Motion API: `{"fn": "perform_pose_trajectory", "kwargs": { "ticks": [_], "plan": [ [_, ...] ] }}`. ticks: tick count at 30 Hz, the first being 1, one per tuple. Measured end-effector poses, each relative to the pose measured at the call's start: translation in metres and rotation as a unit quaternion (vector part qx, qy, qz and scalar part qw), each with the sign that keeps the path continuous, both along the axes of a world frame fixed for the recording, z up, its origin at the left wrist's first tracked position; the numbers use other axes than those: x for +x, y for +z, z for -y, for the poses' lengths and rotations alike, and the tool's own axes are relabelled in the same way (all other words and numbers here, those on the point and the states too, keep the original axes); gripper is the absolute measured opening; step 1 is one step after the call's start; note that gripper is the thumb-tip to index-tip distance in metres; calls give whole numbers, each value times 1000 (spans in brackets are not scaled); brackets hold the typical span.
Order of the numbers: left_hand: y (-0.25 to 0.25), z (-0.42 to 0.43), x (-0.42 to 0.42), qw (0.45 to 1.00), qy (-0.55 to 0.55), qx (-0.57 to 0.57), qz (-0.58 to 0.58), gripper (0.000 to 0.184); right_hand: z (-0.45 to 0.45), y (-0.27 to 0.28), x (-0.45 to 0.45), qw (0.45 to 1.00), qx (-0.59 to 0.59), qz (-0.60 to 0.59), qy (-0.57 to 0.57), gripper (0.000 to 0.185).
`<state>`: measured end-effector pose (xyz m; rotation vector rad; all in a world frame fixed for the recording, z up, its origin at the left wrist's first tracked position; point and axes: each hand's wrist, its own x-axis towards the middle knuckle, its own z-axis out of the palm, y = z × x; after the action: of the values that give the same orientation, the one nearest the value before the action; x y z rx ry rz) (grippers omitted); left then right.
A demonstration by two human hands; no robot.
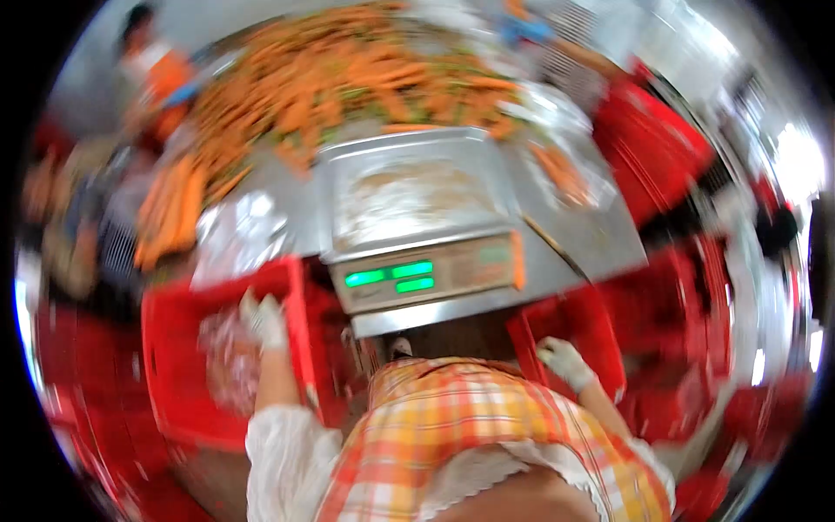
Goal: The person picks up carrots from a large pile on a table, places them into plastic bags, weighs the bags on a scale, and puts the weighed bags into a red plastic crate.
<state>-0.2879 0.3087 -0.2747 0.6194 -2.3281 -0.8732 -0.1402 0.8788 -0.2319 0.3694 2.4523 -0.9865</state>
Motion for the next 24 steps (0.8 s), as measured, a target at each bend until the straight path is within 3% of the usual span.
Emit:
{"fn": "perform_pose_trajectory", "kwargs": {
  "ticks": [1,2,3,4,6,7,8,10,11,12,13,14,16,18,24],
  "plan": [
    [11,-20,-10,995,-61,40,-61,39,-7,-12,-2,1000,-2,0,-4,31],
    [49,-47,-7,993,-88,70,35,36,-11,-20,-2,1000,-5,-12,11,30],
    [64,-63,-11,963,-158,207,71,34,-7,-7,-9,999,-37,25,0,29],
    [4,-64,-25,962,-175,208,-20,33,-11,-15,-12,998,-40,42,13,29],
    [9,-91,-22,975,-137,138,-110,32,-12,0,-24,994,-1,34,107,29],
    [38,-96,-14,988,-99,115,25,31,-8,2,-32,989,10,46,138,29],
    [50,-105,-5,995,-69,71,9,30,-12,-6,-40,985,-1,51,165,27],
    [31,-113,-2,993,-108,45,-27,29,8,1,-52,985,-31,128,115,26],
    [19,-118,4,989,-133,42,-40,28,26,15,-66,972,45,139,186,25],
    [43,-120,21,986,-140,62,66,26,34,15,-77,966,62,155,196,25],
    [30,-132,32,949,-138,280,44,26,42,13,-88,971,13,163,175,25],
    [20,-138,47,898,-168,394,103,28,49,13,-95,974,-36,169,147,25],
    [-11,-157,64,860,-155,485,39,32,109,42,-117,955,64,132,256,23],
    [-18,-160,72,833,-153,531,36,32,135,41,-133,941,91,133,297,23],
    [-34,-161,78,743,-116,657,52,35,143,22,-147,936,93,173,291,23]
  ]
}}
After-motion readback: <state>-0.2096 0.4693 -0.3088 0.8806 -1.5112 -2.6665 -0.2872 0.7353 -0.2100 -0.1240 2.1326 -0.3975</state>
